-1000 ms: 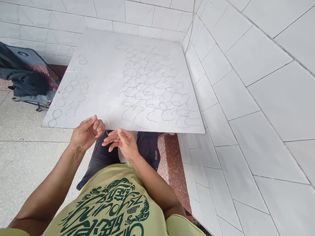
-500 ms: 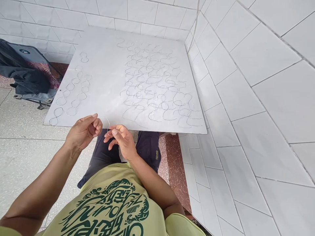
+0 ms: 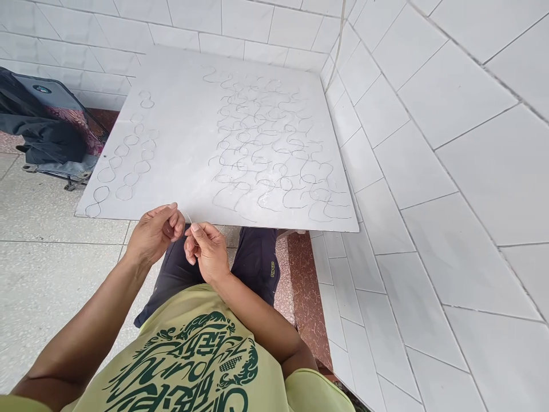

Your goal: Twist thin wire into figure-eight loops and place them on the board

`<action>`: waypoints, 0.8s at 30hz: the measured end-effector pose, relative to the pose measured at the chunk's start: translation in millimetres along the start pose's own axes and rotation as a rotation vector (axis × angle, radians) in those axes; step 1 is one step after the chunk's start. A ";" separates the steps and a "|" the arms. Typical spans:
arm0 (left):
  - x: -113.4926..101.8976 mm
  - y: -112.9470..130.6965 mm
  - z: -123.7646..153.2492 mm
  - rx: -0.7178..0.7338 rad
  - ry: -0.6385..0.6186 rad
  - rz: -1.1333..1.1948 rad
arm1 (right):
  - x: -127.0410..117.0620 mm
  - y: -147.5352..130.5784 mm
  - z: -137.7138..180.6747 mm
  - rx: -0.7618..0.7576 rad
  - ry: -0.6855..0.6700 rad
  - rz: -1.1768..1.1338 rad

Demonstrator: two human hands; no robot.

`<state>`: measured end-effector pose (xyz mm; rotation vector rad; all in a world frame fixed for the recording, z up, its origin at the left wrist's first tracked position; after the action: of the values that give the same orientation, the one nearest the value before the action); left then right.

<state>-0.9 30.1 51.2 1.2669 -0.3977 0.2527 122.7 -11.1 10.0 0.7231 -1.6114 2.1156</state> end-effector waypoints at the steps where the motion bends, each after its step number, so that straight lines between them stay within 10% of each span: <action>1: 0.4 0.3 -0.1 -0.009 -0.009 0.024 | 0.0 0.9 0.5 0.002 -0.012 0.007; 24: -3.5 1.6 -7.7 -0.380 -0.141 0.134 | -17.6 -1.9 -0.4 -0.016 -0.035 0.030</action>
<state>-3.5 38.1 49.2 0.8875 -0.6221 0.1899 137.7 -10.1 0.7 0.7396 -1.6653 2.1196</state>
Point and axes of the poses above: each hand's wrist, its own z-axis away from the middle knuckle, its own x-axis out of the palm, y = z × x, the point moved 2 cm from there along -z, towards the middle knuckle, and after that the axes turned 4 degrees about z, right-handed, at the moved point
